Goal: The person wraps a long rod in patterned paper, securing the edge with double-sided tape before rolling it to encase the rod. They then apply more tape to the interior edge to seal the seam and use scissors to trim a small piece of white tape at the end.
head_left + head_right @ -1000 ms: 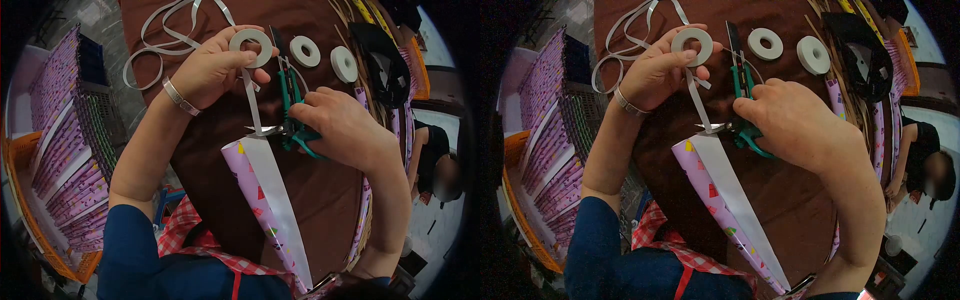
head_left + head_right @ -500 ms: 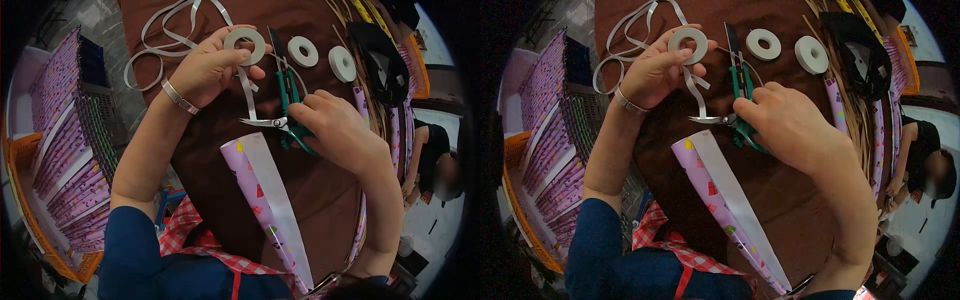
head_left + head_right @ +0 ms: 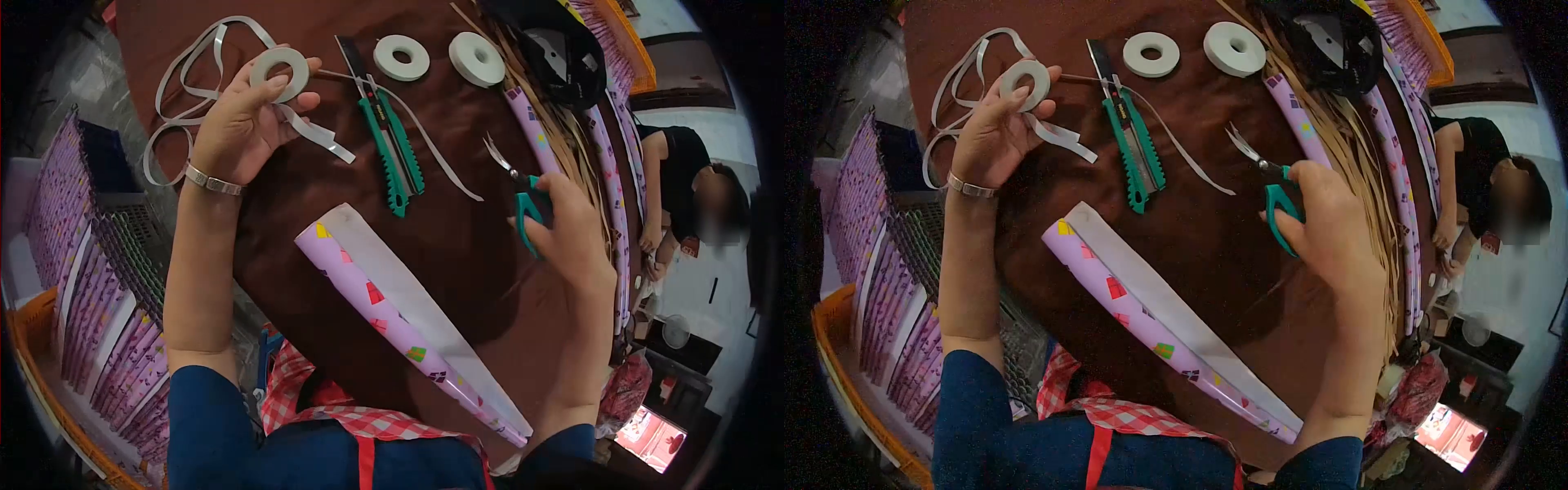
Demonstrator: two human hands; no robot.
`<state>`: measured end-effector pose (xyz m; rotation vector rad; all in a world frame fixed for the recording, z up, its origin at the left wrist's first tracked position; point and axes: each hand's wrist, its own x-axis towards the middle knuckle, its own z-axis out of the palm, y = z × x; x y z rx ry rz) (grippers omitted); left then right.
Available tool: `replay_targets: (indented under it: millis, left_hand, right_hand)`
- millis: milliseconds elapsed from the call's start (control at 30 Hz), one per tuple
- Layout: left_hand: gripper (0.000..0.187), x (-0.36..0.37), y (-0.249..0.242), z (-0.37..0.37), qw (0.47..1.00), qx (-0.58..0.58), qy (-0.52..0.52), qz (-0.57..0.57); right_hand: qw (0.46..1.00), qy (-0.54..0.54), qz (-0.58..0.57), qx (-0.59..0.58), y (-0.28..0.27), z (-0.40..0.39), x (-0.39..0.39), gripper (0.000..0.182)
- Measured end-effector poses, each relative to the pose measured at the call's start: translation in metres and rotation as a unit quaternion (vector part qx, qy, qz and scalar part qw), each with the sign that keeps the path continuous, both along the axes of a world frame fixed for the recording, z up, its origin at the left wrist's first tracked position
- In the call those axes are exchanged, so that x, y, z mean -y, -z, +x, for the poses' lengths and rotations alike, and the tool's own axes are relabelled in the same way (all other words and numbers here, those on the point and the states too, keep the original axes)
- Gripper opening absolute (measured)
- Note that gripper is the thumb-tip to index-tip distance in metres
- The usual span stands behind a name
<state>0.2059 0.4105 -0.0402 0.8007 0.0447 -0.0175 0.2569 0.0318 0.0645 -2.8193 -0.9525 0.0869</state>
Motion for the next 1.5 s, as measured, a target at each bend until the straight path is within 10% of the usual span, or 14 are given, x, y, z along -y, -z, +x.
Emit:
replay_targets:
  millis: [267, 567, 1500]
  left_hand:
    - [0.036, -0.008, 0.007, 0.004, 0.994, 0.052, 0.035, -0.089]
    - [0.032, -0.012, 0.009, 0.005, 0.991, 0.060, 0.011, -0.122]
    - [0.032, -0.004, 0.000, 0.001, 0.991, 0.064, 0.027, -0.116]
  right_hand:
    - [0.990, 0.009, -0.139, 0.015, 0.006, -0.033, 0.025, 0.036]
    - [0.936, -0.321, 0.130, 0.060, 0.036, -0.082, -0.095, 0.028]
    - [0.951, -0.284, 0.095, 0.073, 0.066, -0.065, -0.119, 0.030]
